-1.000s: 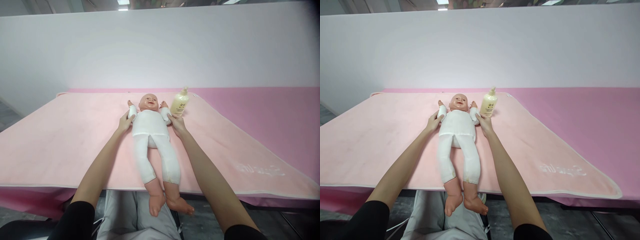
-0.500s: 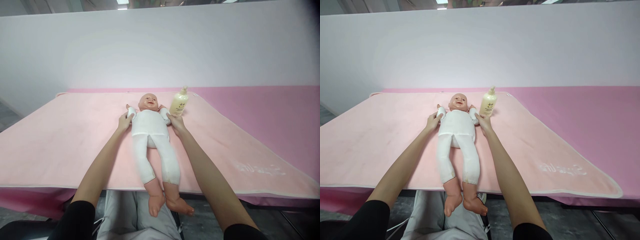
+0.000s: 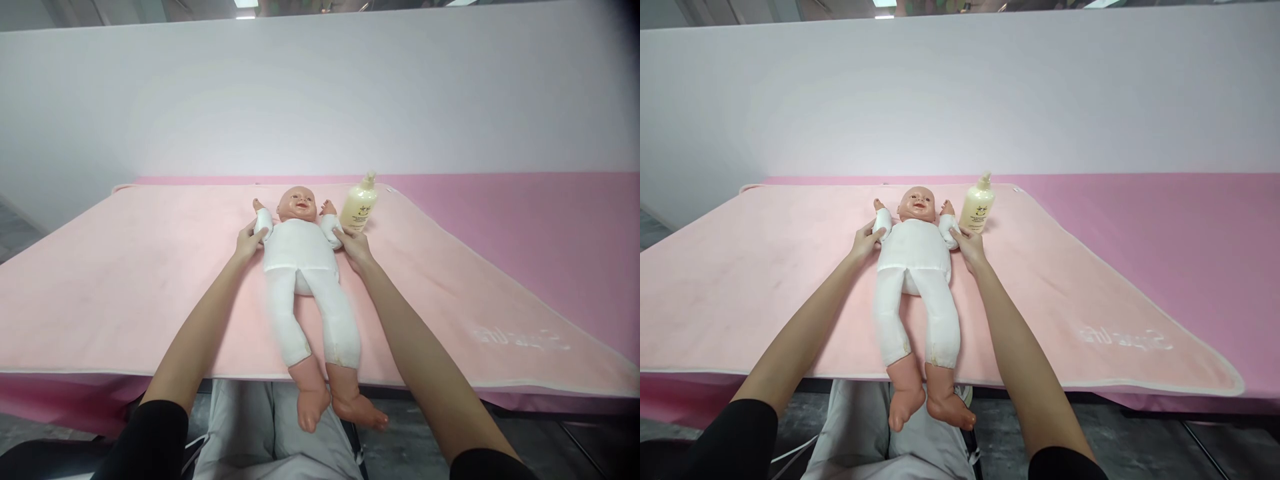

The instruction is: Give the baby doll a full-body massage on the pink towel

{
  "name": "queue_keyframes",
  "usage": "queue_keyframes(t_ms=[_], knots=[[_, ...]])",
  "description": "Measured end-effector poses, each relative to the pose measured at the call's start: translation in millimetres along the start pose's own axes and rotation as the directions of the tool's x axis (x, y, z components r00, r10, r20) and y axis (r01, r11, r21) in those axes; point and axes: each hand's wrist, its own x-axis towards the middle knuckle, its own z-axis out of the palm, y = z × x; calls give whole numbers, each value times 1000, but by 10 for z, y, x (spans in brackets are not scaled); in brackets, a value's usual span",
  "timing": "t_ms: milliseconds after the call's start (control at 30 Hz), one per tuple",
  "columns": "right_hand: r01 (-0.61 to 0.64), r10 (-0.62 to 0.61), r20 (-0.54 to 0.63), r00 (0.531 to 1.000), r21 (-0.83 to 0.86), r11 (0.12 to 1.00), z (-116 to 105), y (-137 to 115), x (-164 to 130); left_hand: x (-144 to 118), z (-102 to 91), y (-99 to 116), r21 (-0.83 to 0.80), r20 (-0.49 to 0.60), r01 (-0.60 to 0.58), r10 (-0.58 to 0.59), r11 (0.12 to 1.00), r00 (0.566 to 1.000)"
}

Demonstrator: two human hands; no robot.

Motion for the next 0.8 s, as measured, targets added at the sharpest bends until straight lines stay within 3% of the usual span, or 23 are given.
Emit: queue_keyframes(t_ms=[200,400,633,800], knots=[[-36,27,77,997,116,993,-41,-25,-11,-30,-55,52,-196,7,37,-36,980,999],[-96,70,189,980,133,986,-130,-57,-20,-28,-161,20,-234,143,64,-31,970,989],[-120,107,129,986,102,987,-176,-23,11,-42,-155,31,-170,93,70,-55,983,994],[-83,66,114,991,146,986,-136,-41,-13,-36,-163,7,-243,96,117,-96,963,991]])
